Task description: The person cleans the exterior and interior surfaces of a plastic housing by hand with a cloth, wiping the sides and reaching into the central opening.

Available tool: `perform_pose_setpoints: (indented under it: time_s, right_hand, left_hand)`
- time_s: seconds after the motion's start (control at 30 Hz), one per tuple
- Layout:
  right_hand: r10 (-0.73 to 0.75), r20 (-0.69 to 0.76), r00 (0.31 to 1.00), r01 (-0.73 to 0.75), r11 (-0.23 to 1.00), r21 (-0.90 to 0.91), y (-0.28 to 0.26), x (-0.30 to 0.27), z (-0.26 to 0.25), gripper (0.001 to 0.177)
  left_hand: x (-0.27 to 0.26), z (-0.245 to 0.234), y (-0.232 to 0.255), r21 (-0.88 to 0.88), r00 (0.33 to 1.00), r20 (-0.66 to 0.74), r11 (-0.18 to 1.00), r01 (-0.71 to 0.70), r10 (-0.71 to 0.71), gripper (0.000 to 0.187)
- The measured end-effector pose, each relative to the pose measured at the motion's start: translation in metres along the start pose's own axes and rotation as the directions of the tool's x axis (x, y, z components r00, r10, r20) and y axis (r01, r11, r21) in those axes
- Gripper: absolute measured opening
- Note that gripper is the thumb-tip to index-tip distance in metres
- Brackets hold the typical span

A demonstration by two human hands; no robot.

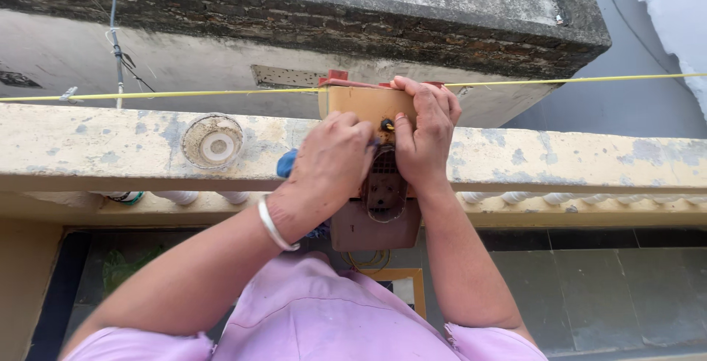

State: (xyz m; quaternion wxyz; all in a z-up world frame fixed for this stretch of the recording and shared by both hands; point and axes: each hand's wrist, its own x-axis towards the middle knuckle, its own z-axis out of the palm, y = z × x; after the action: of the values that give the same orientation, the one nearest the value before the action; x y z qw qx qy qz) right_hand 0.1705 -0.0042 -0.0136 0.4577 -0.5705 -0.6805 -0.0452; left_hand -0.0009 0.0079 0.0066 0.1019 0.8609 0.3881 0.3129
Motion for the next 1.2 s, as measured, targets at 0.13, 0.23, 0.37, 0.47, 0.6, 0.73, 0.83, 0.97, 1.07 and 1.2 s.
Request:
perform_pose_setpoints:
  time_s: [0.13, 0.23, 0.37, 0.47, 0.6, 0.73, 0.83, 0.97, 1.07, 1.2]
  right_hand:
    - [-0.021, 0.004, 1.000, 0.022, 1.000, -0.016, -0.001, -0.006, -0.001, 0.041]
    - [-0.003, -0.023, 1.000, 0.003, 1.000, -0.008, -0.003, -0.005, 0.001, 0.043]
    - [-0.013, -0.023, 1.000, 0.013, 1.000, -0.017, -0.002, -0.004, 0.001, 0.043]
    - [-0.020, -0.023, 1.000, 0.019, 1.000, -0.023, -0.002, -0.005, 0.000, 0.043]
    - [-0.008, -0.025, 1.000, 0.008, 1.000, -0.014, -0.004, -0.003, 0.001, 0.043]
    - [-0.021, -0.027, 0.999, 0.020, 1.000, -0.023, -0.004, -0.002, 0.001, 0.043]
    - [-0.008, -0.029, 1.000, 0.007, 0.999, -0.035, -0.005, -0.005, 0.002, 0.043]
    - [-0.009, -0.034, 0.999, 0.008, 0.999, -0.031, -0.005, -0.007, 0.002, 0.043]
    - [-0.014, -0.037, 0.999, 0.012, 1.000, -0.028, -0.005, -0.006, 0.002, 0.043]
    - [0.015, -0.025, 1.000, -0.015, 1.000, -0.024, -0.006, -0.007, 0.001, 0.043]
  left_hand:
    - [0.000, 0.008, 0.004, 0.005, 0.998, -0.015, 0.999, -0.054, 0.054, 0.007]
    - [0.005, 0.008, 0.006, 0.001, 0.993, -0.080, 0.996, -0.086, 0.086, 0.011]
    - [-0.009, -0.004, 0.003, 0.002, 0.985, 0.133, 0.994, 0.112, -0.111, 0.013]
    - [-0.009, -0.002, 0.006, 0.009, 0.998, 0.059, 1.000, 0.017, -0.017, 0.013]
    - [0.003, -0.005, 0.000, -0.005, 0.998, 0.058, 1.000, -0.014, 0.014, 0.016]
    - [-0.006, -0.005, -0.004, -0.015, 0.990, 0.138, 1.000, 0.006, -0.003, 0.015]
    - [0.010, 0.005, 0.002, -0.004, 0.993, -0.040, 0.994, -0.109, 0.108, 0.015]
    - [0.006, 0.003, 0.006, 0.017, 0.997, 0.070, 1.000, -0.017, 0.016, 0.019]
    - [0.006, 0.002, 0.008, 0.076, 0.990, 0.134, 0.996, 0.040, -0.050, 0.014]
    - [0.004, 0.003, 0.005, 0.011, 0.998, -0.031, 0.998, -0.057, 0.057, 0.017]
